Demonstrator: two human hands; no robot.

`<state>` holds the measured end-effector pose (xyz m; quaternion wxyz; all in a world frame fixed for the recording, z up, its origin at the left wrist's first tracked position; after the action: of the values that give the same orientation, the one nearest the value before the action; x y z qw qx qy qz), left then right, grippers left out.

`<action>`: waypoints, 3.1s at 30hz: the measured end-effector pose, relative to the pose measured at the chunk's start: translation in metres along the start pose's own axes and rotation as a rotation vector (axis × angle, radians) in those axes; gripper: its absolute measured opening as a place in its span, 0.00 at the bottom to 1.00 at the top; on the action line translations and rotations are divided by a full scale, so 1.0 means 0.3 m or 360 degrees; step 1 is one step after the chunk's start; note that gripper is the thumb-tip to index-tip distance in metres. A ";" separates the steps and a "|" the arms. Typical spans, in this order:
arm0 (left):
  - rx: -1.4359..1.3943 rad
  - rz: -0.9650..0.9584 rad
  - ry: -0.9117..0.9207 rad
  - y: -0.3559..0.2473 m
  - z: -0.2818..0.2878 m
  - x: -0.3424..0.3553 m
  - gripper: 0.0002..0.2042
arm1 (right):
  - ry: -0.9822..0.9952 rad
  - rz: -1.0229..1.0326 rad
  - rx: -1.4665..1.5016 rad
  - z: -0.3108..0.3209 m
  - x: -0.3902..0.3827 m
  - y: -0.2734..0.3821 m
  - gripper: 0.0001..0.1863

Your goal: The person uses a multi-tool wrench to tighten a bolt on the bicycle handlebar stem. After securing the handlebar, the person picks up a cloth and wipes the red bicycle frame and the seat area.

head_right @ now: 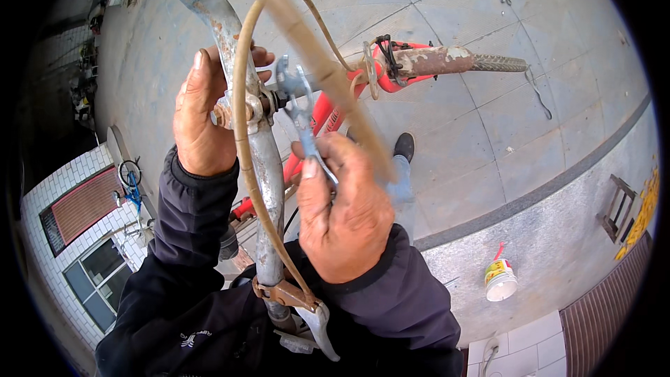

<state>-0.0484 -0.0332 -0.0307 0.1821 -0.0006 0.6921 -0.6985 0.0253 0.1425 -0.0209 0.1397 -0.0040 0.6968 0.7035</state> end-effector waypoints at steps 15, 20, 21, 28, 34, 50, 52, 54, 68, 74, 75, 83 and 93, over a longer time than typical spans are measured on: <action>-0.0001 0.0135 0.0364 -0.051 -0.096 -0.011 0.27 | 0.0058 0.0079 0.0071 0.018 -0.001 -0.001 0.13; -0.0030 0.0216 0.0391 -0.051 -0.109 -0.014 0.26 | 0.0059 0.0242 0.0205 0.014 0.001 -0.010 0.14; -0.0052 0.0243 0.0383 -0.050 -0.110 -0.015 0.26 | 0.0066 0.0212 0.0167 0.014 0.000 -0.010 0.14; 0.0004 0.0244 0.0316 -0.049 -0.108 -0.016 0.26 | 0.0129 0.0243 -0.0107 0.027 -0.002 0.052 0.15; 0.0111 0.0300 0.0322 -0.047 -0.101 -0.010 0.23 | 0.0165 0.0281 -0.0358 0.032 -0.005 0.018 0.14; 0.0091 0.0246 0.0269 -0.067 -0.096 -0.018 0.21 | 0.0298 0.0054 -0.0318 0.023 0.028 0.045 0.14; 0.0097 0.0290 0.0290 -0.077 -0.098 -0.020 0.21 | 0.0451 -0.0174 -0.0273 0.012 0.046 0.040 0.15; 0.0077 0.0340 0.0340 -0.086 -0.108 -0.018 0.21 | 0.0566 -0.0332 -0.0230 0.006 0.061 0.043 0.17; 0.0475 0.0016 0.0434 -0.091 -0.136 0.035 0.24 | 0.0457 -0.0270 -0.0022 -0.040 0.071 0.045 0.19; 0.0463 0.0066 0.0336 -0.103 -0.126 0.032 0.22 | 0.0440 -0.0180 -0.0168 -0.044 0.073 0.033 0.19; 0.0426 0.0104 0.0324 -0.102 -0.127 0.029 0.22 | 0.0378 -0.0192 -0.0080 -0.047 0.072 0.030 0.15; 0.0465 0.0141 0.0289 -0.123 -0.116 0.024 0.22 | 0.0257 0.0046 -0.0057 -0.117 0.037 -0.074 0.19; 0.0518 0.0142 0.0342 -0.139 -0.138 0.022 0.23 | 0.0135 -0.0242 0.0205 -0.091 -0.002 -0.119 0.09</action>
<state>-0.0755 0.0040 0.0062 0.1356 0.1340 0.5847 -0.7885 0.0278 0.1151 -0.0567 0.1630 -0.0778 0.7436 0.6438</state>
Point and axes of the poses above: each hand's wrist, its own x-axis towards the middle knuckle, its own z-axis out of the back of the hand, y = z × x, the point moved 6 cm from there along x, towards the middle knuckle, and after that the axes turned 10 degrees about -y, right-handed, at the moved point
